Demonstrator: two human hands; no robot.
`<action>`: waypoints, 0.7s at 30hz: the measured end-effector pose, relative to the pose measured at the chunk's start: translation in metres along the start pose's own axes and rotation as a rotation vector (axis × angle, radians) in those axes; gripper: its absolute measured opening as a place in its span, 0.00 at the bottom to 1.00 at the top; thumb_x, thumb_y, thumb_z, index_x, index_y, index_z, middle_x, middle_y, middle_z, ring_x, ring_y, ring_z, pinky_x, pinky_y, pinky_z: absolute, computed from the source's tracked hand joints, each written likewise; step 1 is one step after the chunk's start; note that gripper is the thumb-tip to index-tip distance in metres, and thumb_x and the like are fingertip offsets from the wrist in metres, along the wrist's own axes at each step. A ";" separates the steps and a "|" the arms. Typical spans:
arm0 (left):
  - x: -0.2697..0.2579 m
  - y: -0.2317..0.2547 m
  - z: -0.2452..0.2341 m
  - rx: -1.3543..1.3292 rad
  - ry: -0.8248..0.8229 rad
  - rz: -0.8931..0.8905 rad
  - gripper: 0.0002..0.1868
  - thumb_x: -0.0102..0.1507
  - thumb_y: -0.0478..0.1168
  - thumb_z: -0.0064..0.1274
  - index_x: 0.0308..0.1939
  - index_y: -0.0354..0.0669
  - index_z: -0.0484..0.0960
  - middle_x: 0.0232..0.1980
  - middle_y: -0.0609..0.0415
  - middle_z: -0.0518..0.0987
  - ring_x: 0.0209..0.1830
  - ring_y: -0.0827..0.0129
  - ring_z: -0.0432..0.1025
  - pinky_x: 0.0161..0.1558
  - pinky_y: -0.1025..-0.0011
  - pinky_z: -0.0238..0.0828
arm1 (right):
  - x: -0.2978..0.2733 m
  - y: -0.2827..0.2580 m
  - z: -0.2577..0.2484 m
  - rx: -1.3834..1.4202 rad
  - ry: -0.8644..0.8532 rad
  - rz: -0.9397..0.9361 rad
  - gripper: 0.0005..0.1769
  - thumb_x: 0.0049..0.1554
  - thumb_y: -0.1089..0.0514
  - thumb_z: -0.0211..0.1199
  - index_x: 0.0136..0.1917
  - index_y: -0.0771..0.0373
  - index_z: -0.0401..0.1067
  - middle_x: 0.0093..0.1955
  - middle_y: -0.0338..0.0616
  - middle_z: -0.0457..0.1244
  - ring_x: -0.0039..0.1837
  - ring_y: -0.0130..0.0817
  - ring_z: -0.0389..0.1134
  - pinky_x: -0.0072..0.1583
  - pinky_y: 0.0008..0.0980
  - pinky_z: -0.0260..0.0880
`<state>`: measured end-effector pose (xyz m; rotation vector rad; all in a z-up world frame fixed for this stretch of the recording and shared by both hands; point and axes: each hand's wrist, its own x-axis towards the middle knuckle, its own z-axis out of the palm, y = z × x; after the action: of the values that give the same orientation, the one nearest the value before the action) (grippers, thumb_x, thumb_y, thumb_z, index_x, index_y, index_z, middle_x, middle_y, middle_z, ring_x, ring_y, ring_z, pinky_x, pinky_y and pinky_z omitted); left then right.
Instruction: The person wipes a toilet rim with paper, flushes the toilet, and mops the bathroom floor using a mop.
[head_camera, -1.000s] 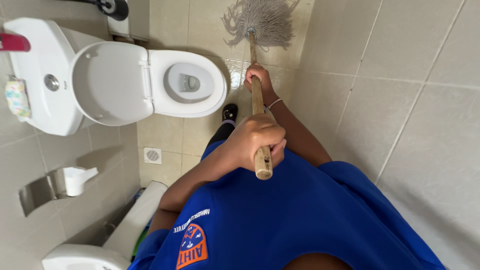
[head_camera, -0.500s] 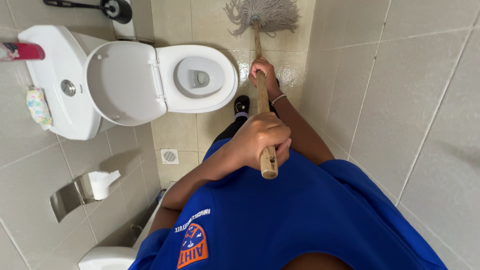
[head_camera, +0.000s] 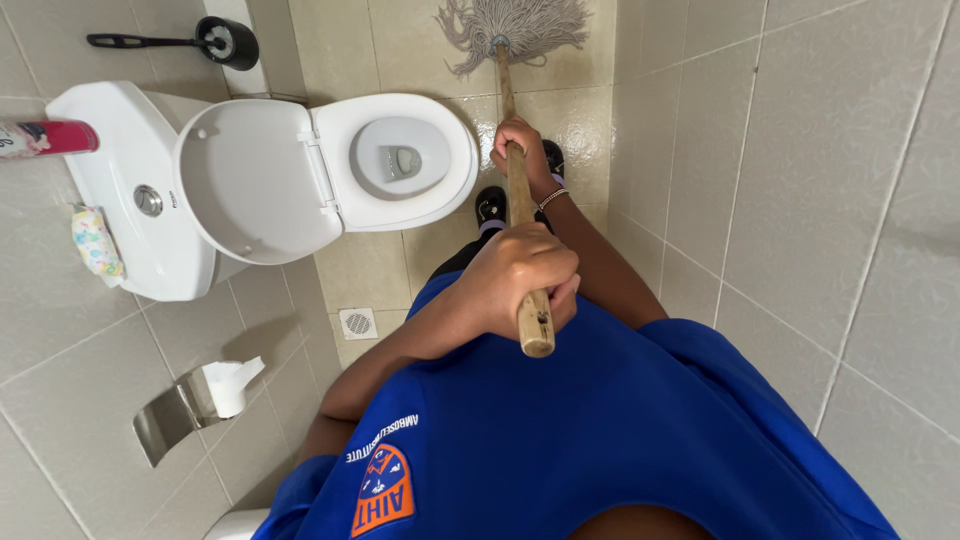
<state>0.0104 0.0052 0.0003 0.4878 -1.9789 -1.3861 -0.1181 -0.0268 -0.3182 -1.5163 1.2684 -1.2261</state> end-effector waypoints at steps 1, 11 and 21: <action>-0.001 0.000 -0.001 0.000 -0.004 0.001 0.18 0.53 0.29 0.57 0.20 0.47 0.63 0.18 0.59 0.65 0.19 0.66 0.65 0.34 0.67 0.65 | 0.000 -0.003 0.001 0.000 0.004 0.000 0.17 0.46 0.76 0.61 0.32 0.62 0.55 0.34 0.40 0.57 0.43 0.35 0.57 0.48 0.32 0.60; -0.022 0.005 -0.021 -0.005 0.024 -0.003 0.18 0.56 0.28 0.56 0.20 0.46 0.62 0.20 0.57 0.64 0.20 0.64 0.63 0.31 0.65 0.60 | -0.002 -0.027 0.000 -0.067 -0.098 -0.008 0.18 0.47 0.70 0.64 0.31 0.62 0.54 0.31 0.40 0.55 0.41 0.39 0.58 0.53 0.37 0.60; -0.025 -0.002 -0.041 -0.191 0.190 -0.043 0.17 0.60 0.28 0.52 0.23 0.41 0.60 0.25 0.53 0.66 0.22 0.66 0.63 0.29 0.68 0.59 | -0.039 -0.024 -0.022 -0.138 -0.072 0.096 0.11 0.50 0.66 0.63 0.31 0.61 0.63 0.31 0.41 0.62 0.39 0.37 0.64 0.48 0.36 0.61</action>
<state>0.0568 -0.0071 -0.0004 0.5539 -1.6756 -1.4803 -0.1357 0.0161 -0.2973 -1.5634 1.3850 -1.0319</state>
